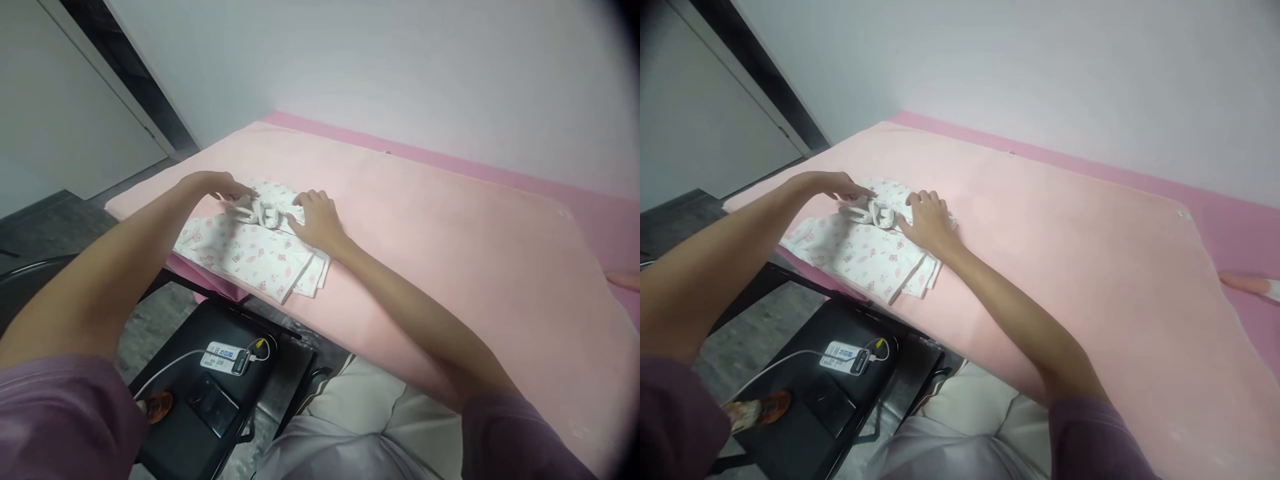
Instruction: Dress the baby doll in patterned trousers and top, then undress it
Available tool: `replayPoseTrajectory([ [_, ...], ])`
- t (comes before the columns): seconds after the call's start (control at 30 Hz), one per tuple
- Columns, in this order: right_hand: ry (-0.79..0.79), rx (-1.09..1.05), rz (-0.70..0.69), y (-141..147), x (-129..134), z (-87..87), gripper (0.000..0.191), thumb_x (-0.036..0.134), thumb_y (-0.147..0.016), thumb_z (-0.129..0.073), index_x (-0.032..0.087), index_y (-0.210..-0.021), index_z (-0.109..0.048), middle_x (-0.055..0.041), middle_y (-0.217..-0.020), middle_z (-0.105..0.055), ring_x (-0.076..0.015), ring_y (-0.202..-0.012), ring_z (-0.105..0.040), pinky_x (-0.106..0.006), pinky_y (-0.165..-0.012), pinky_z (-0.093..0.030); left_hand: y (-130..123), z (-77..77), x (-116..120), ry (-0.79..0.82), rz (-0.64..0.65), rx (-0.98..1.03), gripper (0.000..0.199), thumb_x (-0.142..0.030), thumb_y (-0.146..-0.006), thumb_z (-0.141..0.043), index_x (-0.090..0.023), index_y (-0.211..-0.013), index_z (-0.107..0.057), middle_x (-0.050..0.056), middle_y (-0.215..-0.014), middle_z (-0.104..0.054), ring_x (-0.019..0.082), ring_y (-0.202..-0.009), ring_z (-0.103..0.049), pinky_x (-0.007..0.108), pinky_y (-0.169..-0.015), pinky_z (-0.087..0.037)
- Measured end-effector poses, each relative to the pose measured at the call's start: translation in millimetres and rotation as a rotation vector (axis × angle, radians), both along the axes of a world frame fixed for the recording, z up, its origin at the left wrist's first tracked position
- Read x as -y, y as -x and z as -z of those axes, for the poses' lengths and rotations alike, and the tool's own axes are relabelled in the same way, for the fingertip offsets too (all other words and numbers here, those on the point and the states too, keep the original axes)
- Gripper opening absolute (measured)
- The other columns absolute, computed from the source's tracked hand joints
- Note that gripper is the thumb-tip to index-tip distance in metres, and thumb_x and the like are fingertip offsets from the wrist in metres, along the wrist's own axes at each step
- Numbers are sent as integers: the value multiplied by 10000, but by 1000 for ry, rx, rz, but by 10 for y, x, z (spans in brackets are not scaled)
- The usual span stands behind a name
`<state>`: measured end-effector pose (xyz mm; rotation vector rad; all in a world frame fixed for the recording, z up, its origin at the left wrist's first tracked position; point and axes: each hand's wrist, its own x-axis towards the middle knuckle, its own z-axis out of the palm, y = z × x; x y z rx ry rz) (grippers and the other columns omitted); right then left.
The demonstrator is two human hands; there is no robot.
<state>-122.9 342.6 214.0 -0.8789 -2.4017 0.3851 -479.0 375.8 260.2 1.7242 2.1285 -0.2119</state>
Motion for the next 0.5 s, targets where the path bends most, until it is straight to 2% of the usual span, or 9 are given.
replayPoseTrajectory([
  [0.03,-25,29,-8,104,27,0,341,460,-1138,-572,191,-1315,-685,-202,-1412,-700,-427,-1362,-547,-616,-1210,-451,-46,-30,9,-70,-39,-29,996,-1161,-786,-475,-171,-785,-578,-36,-614,-503,121,-953,-526,327,-983,-420],
  [0.07,-52,63,-7,202,44,8,337,454,-1141,-566,196,-1313,-695,-206,-1417,-700,-439,-1374,-539,-640,-1213,-440,-100,-63,23,-181,-13,-31,969,-1134,-785,-541,-168,-838,-602,-25,-671,-560,134,-985,-532,311,-981,-414],
  [0.13,-91,136,-9,359,50,40,298,397,-1133,-561,208,-1304,-717,-211,-1410,-706,-460,-1399,-528,-679,-1209,-428,-217,-133,63,-319,155,24,892,-1040,-821,-640,-169,-1008,-687,15,-877,-712,159,-1046,-561,297,-989,-431],
  [0.2,-99,199,-21,448,34,87,266,348,-1117,-576,220,-1291,-731,-207,-1388,-719,-462,-1405,-538,-692,-1202,-434,-321,-186,105,-238,338,103,811,-911,-856,-704,-208,-1258,-752,60,-1191,-793,188,-1104,-613,316,-995,-475],
  [0.27,-93,227,-20,459,7,132,241,314,-1110,-592,223,-1286,-730,-200,-1376,-724,-446,-1373,-571,-680,-1191,-457,-397,-194,130,-89,433,116,791,-780,-826,-770,-256,-1418,-750,81,-1369,-783,234,-1158,-664,349,-1005,-506],
  [0.33,-73,229,-17,393,-27,166,228,259,-1095,-605,217,-1289,-718,-205,-1388,-713,-430,-1327,-600,-652,-1167,-490,-426,-151,136,-25,464,72,761,-665,-776,-812,-270,-1425,-766,110,-1349,-794,301,-1191,-701,385,-1014,-517],
  [0.4,-50,222,-35,258,-70,185,244,211,-1081,-600,200,-1300,-707,-221,-1402,-694,-427,-1306,-604,-625,-1140,-516,-396,-86,136,-31,476,17,656,-585,-761,-808,-274,-1339,-795,134,-1257,-806,343,-1163,-721,414,-986,-522],
  [0.5,-28,191,-81,-29,-146,203,294,189,-1064,-597,170,-1343,-688,-230,-1409,-667,-418,-1302,-598,-586,-1124,-530,-247,-24,169,-64,487,-42,503,-564,-764,-783,-261,-1165,-790,138,-1128,-792,334,-1050,-714,420,-898,-508],
])
